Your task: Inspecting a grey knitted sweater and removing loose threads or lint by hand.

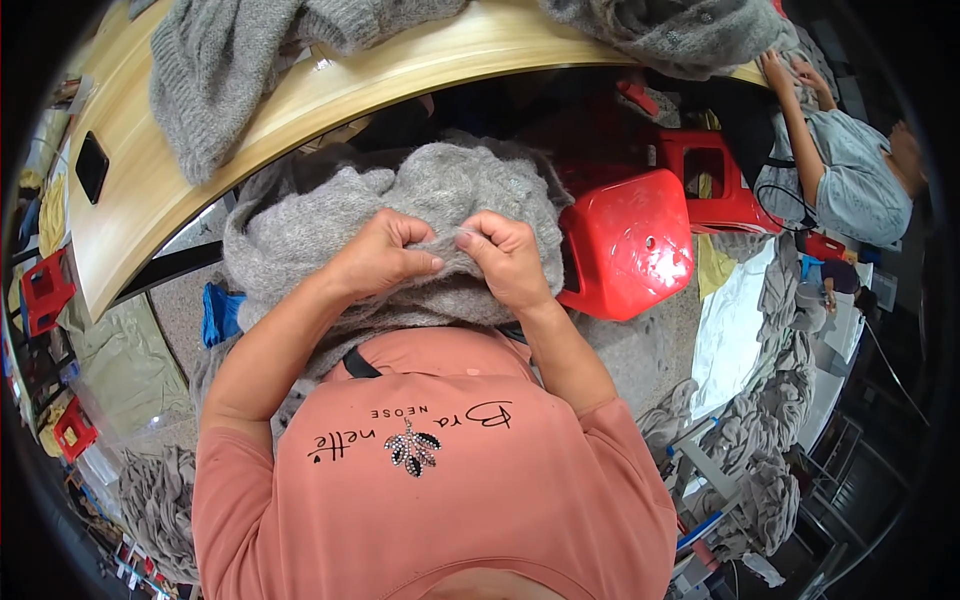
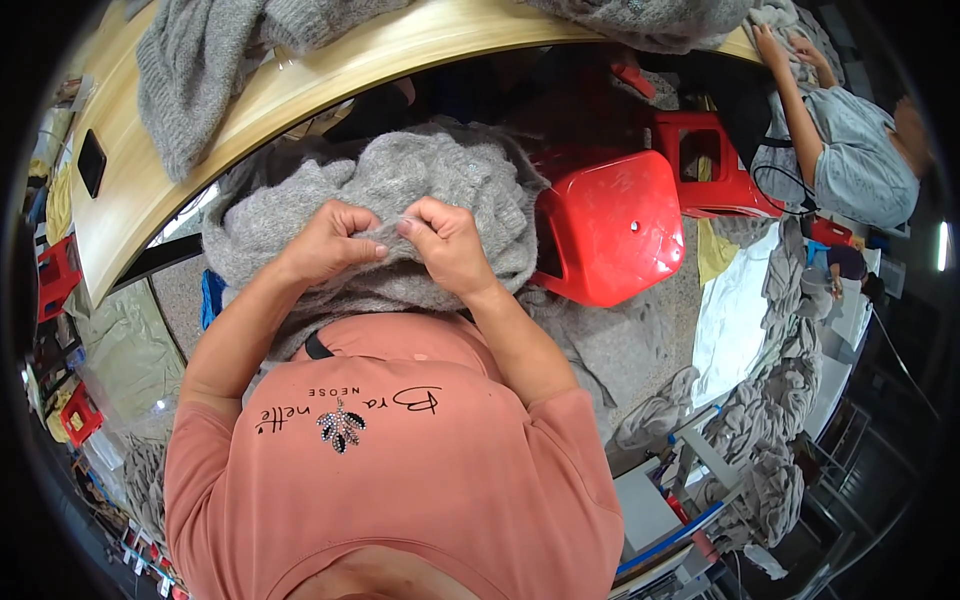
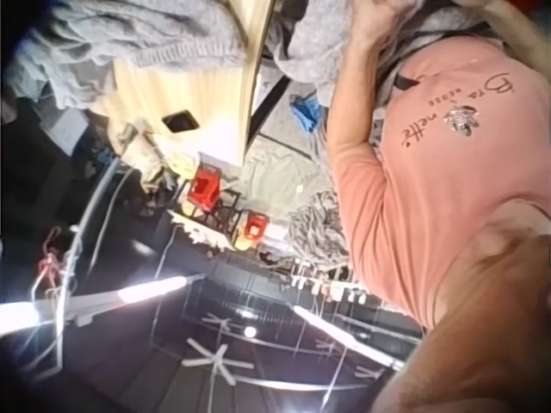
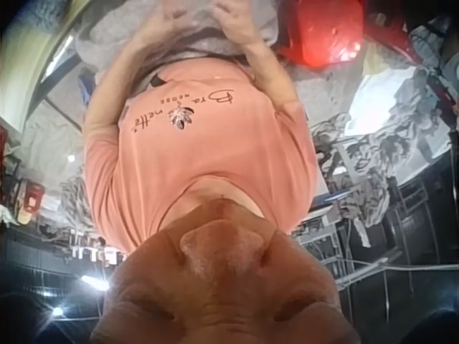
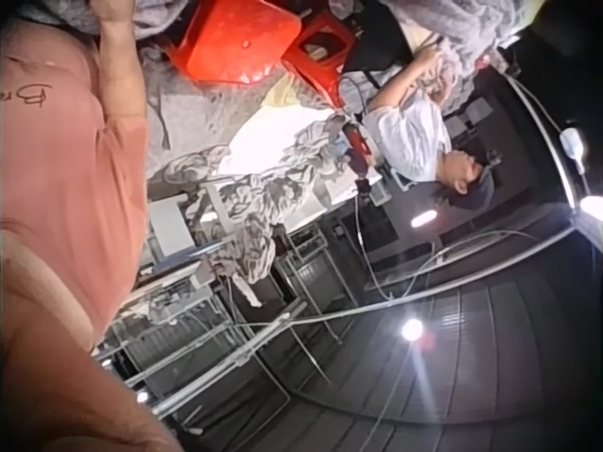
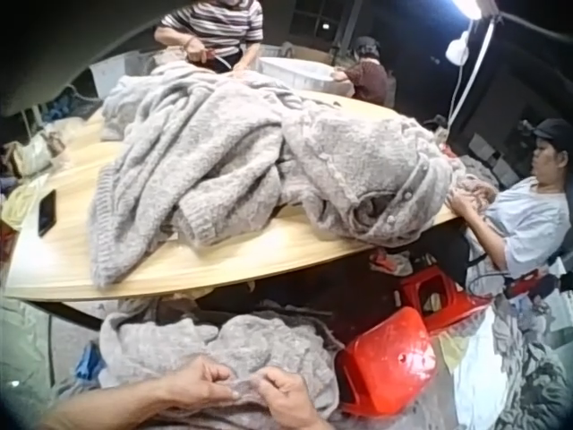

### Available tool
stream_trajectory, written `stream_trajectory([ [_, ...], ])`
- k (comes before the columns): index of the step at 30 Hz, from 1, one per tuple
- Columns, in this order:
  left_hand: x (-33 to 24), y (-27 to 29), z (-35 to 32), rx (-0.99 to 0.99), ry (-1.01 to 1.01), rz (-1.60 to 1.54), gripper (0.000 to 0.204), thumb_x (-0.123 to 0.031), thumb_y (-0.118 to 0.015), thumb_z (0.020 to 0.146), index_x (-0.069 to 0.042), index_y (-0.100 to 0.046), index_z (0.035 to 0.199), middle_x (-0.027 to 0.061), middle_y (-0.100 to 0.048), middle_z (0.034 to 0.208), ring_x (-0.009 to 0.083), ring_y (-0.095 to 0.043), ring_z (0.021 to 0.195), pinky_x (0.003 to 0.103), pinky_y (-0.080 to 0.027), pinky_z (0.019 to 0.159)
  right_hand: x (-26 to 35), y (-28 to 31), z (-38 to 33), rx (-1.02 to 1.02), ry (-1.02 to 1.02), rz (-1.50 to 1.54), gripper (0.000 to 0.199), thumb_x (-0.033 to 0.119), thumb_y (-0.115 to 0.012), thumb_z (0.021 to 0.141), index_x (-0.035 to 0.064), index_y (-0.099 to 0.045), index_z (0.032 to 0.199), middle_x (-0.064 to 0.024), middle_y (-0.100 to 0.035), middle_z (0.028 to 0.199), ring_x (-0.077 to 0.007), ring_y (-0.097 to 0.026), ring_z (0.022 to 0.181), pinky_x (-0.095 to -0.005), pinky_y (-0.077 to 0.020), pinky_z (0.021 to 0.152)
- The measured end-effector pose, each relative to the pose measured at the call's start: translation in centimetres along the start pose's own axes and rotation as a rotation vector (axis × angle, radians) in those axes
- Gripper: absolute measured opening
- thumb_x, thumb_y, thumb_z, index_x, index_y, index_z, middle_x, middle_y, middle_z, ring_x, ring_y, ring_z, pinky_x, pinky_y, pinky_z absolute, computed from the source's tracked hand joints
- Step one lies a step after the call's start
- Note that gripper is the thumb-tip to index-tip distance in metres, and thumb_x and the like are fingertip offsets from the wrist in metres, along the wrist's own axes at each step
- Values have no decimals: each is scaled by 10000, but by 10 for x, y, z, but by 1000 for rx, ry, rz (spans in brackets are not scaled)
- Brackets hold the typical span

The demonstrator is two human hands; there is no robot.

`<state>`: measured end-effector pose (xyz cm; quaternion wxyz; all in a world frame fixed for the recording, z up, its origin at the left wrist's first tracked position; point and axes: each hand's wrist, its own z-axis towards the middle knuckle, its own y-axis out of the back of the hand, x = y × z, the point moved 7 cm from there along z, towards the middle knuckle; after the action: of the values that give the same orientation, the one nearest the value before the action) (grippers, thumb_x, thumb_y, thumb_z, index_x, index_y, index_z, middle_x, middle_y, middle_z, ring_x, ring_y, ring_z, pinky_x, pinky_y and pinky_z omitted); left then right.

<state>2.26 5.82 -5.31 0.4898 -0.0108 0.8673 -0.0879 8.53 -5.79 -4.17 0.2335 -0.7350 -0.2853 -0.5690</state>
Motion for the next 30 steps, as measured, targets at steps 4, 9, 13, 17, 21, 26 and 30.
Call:
stream_trajectory([
  [4, -2, 11, -3, -69, -114, -209, 78, -72, -658, 739, -13, -616, 708, -40, -548, 610, 21, -443, 550, 186, -345, 484, 3, 4, -6, 159, -48, -115, 66, 60, -620, 766, 3, -590, 753, 22, -501, 592, -37, -419, 554, -198, -344, 497],
  [9, -8, 25, -18, -104, -187, -234, 109, -89, -675, 739, -13, -610, 695, -39, -563, 624, 20, -453, 562, 189, -357, 484, 4, 3, -15, 132, 337, -579, 107, -3, -604, 671, 3, -588, 777, -72, -517, 613, -165, -480, 539, -280, -371, 501],
  [13, -21, 26, -36, -199, -298, 340, 122, -74, -699, 671, -27, -586, 665, 36, -556, 589, 135, -502, 508, 242, -384, 459, 26, 8, -40, -205, 787, -1003, 246, -58, -541, 583, -8, -578, 821, -90, -533, 672, -259, -520, 598, -342, -390, 527],
  [17, -59, 3, -82, -417, -811, 1028, 123, -33, -626, 584, -46, -561, 688, 67, -481, 598, 213, -511, 516, 295, -388, 443, 28, 16, -56, -322, 925, -1047, 254, -71, -522, 565, -3, -564, 806, -102, -529, 698, -258, -514, 607, -345, -389, 528],
  [21, -53, -10, -108, -457, -1029, 1206, 140, -66, -561, 554, -42, -548, 692, 35, -495, 633, 154, -487, 509, 262, -360, 435, 20, 26, -59, -357, 894, -1059, 243, -73, -518, 567, 4, -549, 794, -115, -540, 730, -259, -519, 618, -343, -387, 523],
  [26, -39, -17, -114, -428, -1064, 1173, 144, -82, -560, 558, -44, -551, 696, 32, -516, 660, 134, -480, 502, 242, -352, 441, 29, 12, -54, -364, 840, -1106, 304, -48, -522, 565, 21, -540, 861, -112, -551, 866, -261, -537, 759, -351, -398, 654],
  [30, -41, -24, -108, -430, -1108, 1090, 146, -67, -560, 555, -42, -555, 699, 35, -513, 649, 134, -482, 480, 242, -366, 425, 57, -33, -51, -134, 907, -943, 338, -14, -543, 582, 28, -571, 916, -92, -562, 866, -233, -546, 787, -329, -393, 678],
])
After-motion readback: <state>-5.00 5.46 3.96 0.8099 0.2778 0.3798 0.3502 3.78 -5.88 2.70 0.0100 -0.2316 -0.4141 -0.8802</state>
